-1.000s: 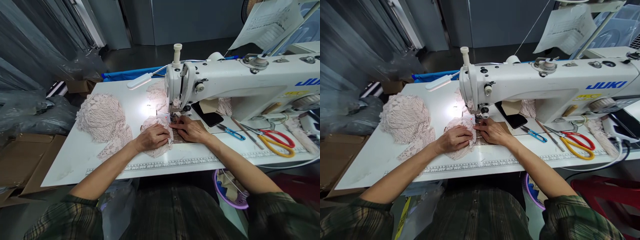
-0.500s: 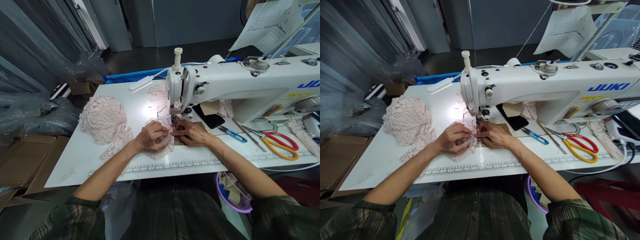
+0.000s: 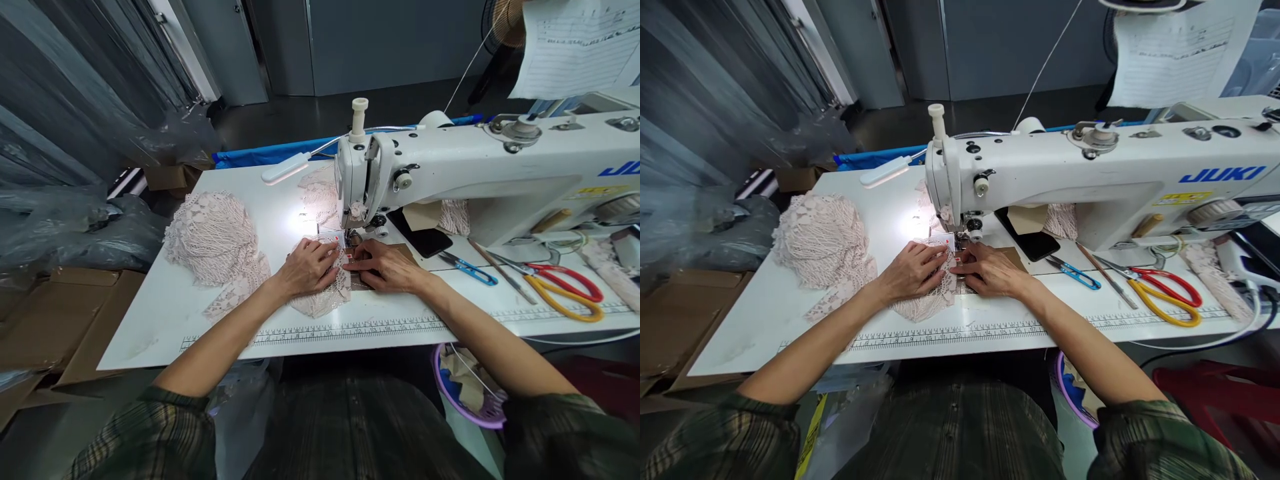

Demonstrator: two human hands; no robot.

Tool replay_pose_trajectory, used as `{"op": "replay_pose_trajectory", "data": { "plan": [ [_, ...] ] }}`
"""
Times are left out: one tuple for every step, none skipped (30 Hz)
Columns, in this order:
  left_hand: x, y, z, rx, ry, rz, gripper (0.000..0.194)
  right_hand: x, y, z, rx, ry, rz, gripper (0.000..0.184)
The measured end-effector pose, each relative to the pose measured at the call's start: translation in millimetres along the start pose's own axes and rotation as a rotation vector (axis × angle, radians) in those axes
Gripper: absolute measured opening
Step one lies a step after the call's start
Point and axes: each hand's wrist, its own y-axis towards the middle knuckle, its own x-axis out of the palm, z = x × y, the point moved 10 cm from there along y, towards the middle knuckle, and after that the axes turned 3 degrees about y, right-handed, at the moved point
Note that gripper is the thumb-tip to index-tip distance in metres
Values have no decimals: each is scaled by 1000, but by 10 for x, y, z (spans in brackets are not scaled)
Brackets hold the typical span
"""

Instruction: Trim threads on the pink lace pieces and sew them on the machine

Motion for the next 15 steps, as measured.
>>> {"op": "replay_pose_trajectory", "data": {
  "plan": [
    [3,1,1,1,6,-3,30,-2,0,-3,-2,-3,2,39],
    [8,1,0,2,9,-7,31,-3,0,-5,-4,-5,2,39],
    [17,2,0,3,10,-15,31,-1,-1,-7,-6,-6,0,38],
    [28,2,-3,3,10,-24,32,2,-2,-7,-8,-5,-3,38],
    [40,2,-6,3,9,-35,34,6,-3,-4,-7,-6,-7,38],
    [53,3,-8,3,7,-46,35,9,-5,1,-4,-7,-10,38],
    [65,3,-10,3,5,-55,37,11,-6,8,1,-8,-11,38],
    [74,3,-13,3,3,-61,38,13,-8,13,5,-9,-14,38],
    [81,2,-16,3,0,-66,39,15,-9,17,8,-9,-16,38],
    [87,2,-21,1,-2,-68,39,17,-10,20,9,-9,-18,38],
    [92,1,-25,-1,-5,-71,39,17,-11,19,8,-9,-18,37],
    [95,1,-30,-3,-7,-73,40,17,-12,17,6,-8,-18,37],
    [100,0,-35,-7,-9,-78,40,15,-13,13,2,-10,-16,36],
    [107,0,-38,-7,-9,-87,41,11,-14,8,-2,-12,-13,36],
    [115,0,-40,-9,-8,-98,42,6,-14,3,-6,-16,-10,36]
  ]
}}
